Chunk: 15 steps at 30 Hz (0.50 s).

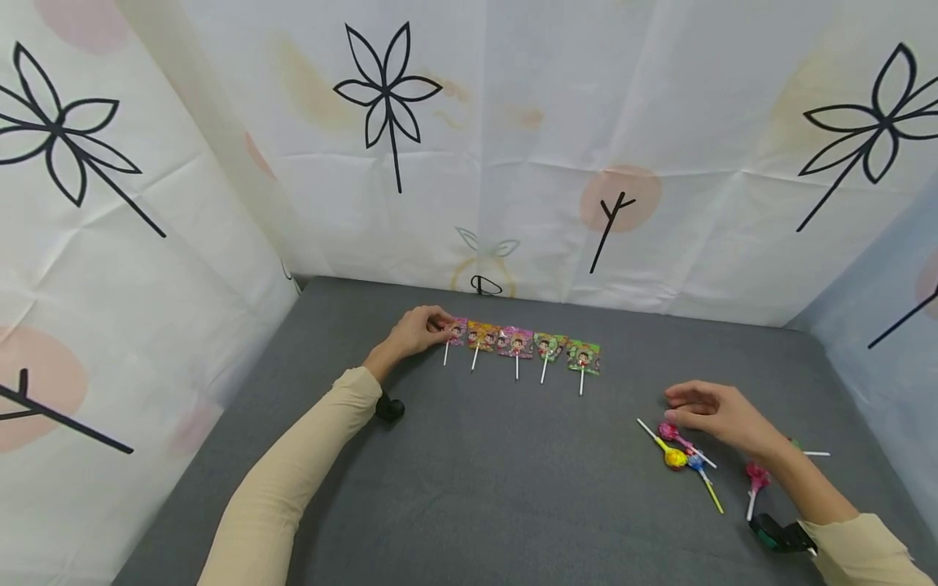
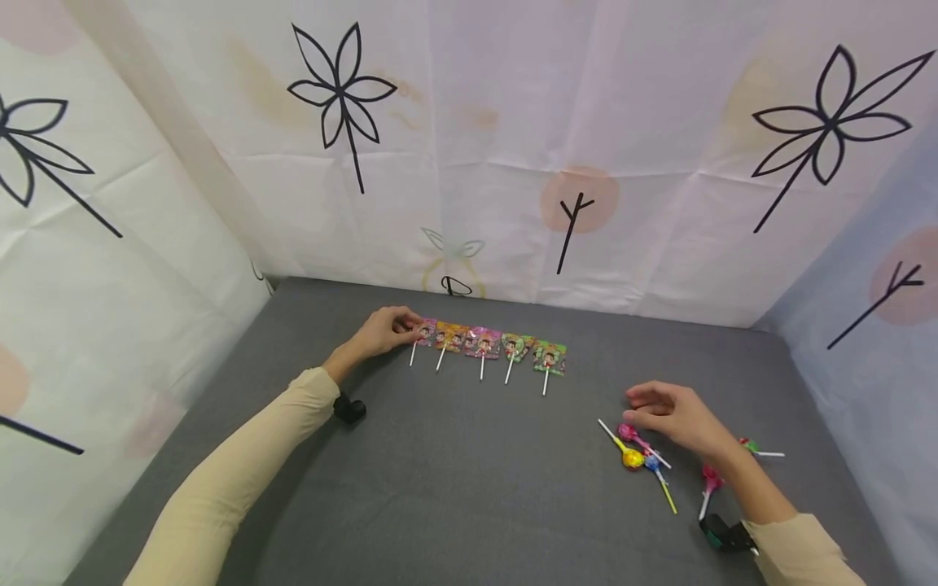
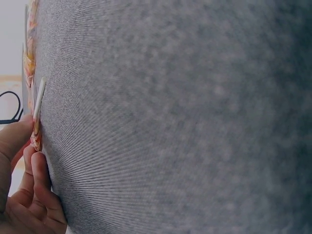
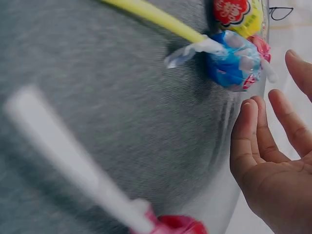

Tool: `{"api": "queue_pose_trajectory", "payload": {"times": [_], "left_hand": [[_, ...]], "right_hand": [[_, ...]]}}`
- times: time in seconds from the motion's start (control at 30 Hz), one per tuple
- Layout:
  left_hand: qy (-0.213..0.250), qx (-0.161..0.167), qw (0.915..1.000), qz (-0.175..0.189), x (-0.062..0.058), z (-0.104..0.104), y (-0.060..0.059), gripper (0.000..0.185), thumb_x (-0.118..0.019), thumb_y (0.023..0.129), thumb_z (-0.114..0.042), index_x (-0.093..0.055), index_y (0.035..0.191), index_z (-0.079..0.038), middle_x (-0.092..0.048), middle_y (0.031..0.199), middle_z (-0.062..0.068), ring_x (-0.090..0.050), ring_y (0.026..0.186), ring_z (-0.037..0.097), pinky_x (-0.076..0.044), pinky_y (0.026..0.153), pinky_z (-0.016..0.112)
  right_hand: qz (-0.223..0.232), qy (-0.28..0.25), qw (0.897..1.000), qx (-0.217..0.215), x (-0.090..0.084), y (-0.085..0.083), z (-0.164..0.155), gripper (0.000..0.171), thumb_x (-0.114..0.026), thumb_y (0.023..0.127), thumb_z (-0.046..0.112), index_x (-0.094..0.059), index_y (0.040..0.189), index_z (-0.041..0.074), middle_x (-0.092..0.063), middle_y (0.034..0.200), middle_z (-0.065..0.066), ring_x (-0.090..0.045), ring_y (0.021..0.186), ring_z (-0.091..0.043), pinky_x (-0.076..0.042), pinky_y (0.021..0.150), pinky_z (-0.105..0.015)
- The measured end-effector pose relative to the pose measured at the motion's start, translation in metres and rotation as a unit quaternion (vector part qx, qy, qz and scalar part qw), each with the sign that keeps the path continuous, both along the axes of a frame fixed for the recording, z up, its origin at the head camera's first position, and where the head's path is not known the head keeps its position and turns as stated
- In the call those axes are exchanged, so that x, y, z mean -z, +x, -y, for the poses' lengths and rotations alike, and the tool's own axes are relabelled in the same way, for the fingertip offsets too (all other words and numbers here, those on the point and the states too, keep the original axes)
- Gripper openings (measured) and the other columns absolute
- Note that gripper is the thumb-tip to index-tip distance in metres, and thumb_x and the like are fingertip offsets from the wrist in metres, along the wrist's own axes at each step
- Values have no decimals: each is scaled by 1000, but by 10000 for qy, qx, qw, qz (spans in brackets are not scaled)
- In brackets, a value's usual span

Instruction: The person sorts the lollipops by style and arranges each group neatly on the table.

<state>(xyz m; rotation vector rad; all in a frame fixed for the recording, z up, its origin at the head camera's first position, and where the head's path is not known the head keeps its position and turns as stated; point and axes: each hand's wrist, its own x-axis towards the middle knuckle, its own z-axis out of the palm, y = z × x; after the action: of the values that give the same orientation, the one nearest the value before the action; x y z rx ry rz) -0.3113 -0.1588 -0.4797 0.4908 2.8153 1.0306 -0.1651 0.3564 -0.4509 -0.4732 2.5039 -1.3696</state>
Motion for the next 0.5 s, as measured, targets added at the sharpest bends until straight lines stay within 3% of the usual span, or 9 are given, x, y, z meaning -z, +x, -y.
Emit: {"api": "queue_pose_trajectory", "payload": {"times": [0.5], "left_hand": [[30, -12, 10000, 23, 0, -1, 0, 31, -73, 98, -21, -70, 125, -7, -66, 113, 9, -65, 98, 23, -51, 84, 42]], "right_hand": [[-6, 357, 9988, 331, 5, 17, -4, 41, -73, 97, 13, -61, 129, -9, -65, 121, -23, -64, 96, -8, -53, 77, -24]]}}
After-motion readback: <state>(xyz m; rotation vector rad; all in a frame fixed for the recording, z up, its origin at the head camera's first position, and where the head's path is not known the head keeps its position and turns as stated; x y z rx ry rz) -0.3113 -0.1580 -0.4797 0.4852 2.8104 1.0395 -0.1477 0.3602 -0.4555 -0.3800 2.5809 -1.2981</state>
